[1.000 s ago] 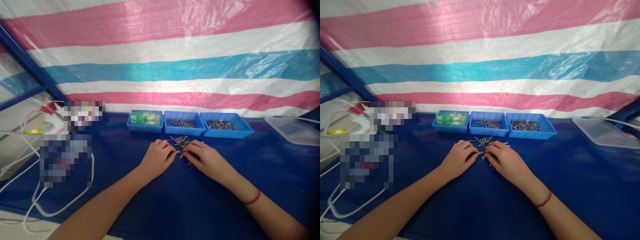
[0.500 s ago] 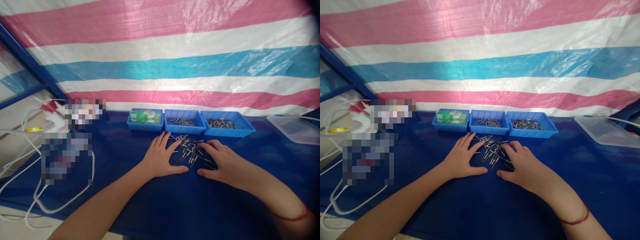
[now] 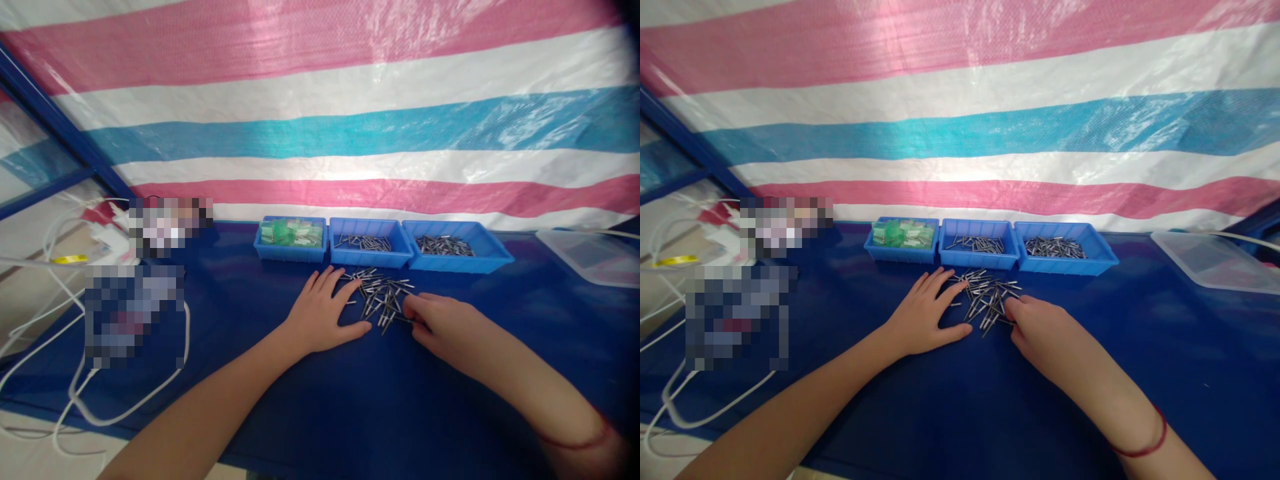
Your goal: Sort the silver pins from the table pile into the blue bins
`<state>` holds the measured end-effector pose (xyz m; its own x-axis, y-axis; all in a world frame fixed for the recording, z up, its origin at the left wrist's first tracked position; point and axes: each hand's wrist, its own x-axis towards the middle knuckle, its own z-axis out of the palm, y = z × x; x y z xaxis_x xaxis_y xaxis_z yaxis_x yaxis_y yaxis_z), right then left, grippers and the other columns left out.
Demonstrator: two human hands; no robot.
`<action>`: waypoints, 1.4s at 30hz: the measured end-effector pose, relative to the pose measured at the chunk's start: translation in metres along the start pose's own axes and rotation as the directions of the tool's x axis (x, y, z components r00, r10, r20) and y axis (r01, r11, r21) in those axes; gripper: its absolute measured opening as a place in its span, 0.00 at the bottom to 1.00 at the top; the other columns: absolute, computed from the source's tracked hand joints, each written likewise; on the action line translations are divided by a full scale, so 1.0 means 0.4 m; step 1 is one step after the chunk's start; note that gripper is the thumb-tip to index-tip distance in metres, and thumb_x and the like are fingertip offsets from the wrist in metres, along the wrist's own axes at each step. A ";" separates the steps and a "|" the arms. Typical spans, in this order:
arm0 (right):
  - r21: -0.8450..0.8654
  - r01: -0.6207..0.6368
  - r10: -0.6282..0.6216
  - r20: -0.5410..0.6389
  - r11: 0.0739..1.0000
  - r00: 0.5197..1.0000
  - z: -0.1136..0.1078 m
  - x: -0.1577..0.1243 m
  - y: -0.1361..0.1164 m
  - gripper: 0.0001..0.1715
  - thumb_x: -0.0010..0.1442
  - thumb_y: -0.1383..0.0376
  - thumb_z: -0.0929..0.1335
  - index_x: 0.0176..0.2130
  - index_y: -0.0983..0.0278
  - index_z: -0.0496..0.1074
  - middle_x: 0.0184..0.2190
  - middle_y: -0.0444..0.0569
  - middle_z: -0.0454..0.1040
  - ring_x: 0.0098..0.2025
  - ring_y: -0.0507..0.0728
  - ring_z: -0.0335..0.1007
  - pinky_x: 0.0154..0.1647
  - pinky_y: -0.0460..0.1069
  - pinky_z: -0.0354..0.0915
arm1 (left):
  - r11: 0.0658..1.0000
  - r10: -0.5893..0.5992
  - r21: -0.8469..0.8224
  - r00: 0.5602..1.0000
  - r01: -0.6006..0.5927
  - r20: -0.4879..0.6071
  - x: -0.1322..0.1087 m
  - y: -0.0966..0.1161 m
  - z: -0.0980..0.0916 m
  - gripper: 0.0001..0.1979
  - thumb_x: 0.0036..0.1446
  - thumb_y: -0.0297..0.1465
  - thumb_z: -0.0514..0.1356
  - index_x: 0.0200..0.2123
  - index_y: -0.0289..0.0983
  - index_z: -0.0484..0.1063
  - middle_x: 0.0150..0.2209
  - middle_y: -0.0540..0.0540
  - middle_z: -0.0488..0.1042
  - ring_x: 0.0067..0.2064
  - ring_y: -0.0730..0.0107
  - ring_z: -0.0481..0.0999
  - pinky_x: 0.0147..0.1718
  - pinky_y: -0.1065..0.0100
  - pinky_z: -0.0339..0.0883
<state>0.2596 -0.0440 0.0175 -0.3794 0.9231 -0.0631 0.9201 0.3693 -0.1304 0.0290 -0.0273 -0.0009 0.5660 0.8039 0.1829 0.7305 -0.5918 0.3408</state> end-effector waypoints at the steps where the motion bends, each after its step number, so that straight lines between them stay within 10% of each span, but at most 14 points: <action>1: 0.001 0.006 -0.006 -0.008 1.000 1.000 -0.001 0.005 -0.005 0.09 0.52 0.76 0.63 0.27 0.62 0.66 0.27 0.48 0.71 0.27 0.55 0.68 0.27 0.48 0.55 | 1.000 0.004 -0.002 1.000 -0.004 0.000 0.000 0.000 0.000 0.35 0.55 0.50 0.58 0.62 0.41 0.59 0.64 0.37 0.57 0.67 0.48 0.52 0.63 0.45 0.45; 15: 0.169 0.240 -0.166 -0.364 0.956 0.916 0.023 0.059 -0.008 0.16 0.60 0.72 0.61 0.48 0.65 0.68 0.49 0.57 0.71 0.53 0.63 0.66 0.55 0.59 0.63 | 0.996 0.073 -0.052 0.997 -0.074 -0.014 0.005 0.003 -0.007 0.28 0.58 0.42 0.59 0.58 0.38 0.62 0.60 0.37 0.63 0.64 0.50 0.60 0.63 0.47 0.50; 20: 0.221 0.266 -0.185 -0.330 0.938 0.926 -0.002 0.051 0.016 0.15 0.59 0.71 0.61 0.45 0.63 0.70 0.47 0.54 0.73 0.50 0.60 0.69 0.53 0.56 0.64 | 0.990 0.111 -0.086 0.994 -0.112 -0.017 0.006 0.004 -0.004 0.26 0.58 0.40 0.59 0.58 0.38 0.62 0.58 0.38 0.65 0.62 0.53 0.62 0.62 0.50 0.53; 24: 0.139 0.014 0.003 -0.123 0.990 0.992 -0.045 0.008 0.058 0.06 0.55 0.63 0.66 0.30 0.62 0.71 0.30 0.49 0.75 0.34 0.58 0.72 0.35 0.51 0.65 | 0.990 0.110 -0.089 0.994 -0.111 -0.017 0.008 0.002 -0.003 0.26 0.59 0.40 0.58 0.58 0.38 0.63 0.58 0.38 0.64 0.62 0.53 0.62 0.63 0.49 0.53; 30: 0.023 -0.182 0.176 0.164 0.983 0.971 -0.046 -0.025 0.036 0.08 0.50 0.64 0.68 0.20 0.60 0.68 0.21 0.46 0.72 0.22 0.56 0.68 0.20 0.47 0.50 | 0.991 0.108 -0.085 0.994 -0.108 -0.006 0.010 0.004 -0.008 0.26 0.59 0.40 0.58 0.58 0.37 0.62 0.58 0.38 0.65 0.63 0.53 0.61 0.63 0.50 0.53; 36: 0.186 -0.009 0.016 -0.036 0.983 0.999 -0.061 0.002 -0.004 0.09 0.50 0.70 0.66 0.21 0.62 0.66 0.20 0.45 0.69 0.22 0.53 0.65 0.23 0.47 0.53 | 0.981 0.128 -0.132 0.987 -0.141 -0.100 0.008 0.005 -0.013 0.23 0.58 0.37 0.60 0.55 0.37 0.66 0.56 0.38 0.67 0.63 0.52 0.60 0.62 0.51 0.55; 42: 0.634 0.297 0.002 -0.426 0.714 0.905 -0.053 0.019 -0.059 0.07 0.58 0.69 0.65 0.28 0.62 0.66 0.29 0.46 0.68 0.31 0.53 0.65 0.32 0.47 0.63 | 0.902 0.128 -0.388 0.976 -0.188 -0.174 -0.007 0.052 -0.028 0.13 0.60 0.35 0.59 0.46 0.36 0.71 0.47 0.43 0.75 0.50 0.64 0.73 0.53 0.63 0.65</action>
<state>0.2371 -0.0434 0.0410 -0.3005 0.8816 0.3641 0.4826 0.4698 -0.7392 0.0381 -0.0412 0.0160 0.5797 0.7191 0.3832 0.4046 -0.6622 0.6307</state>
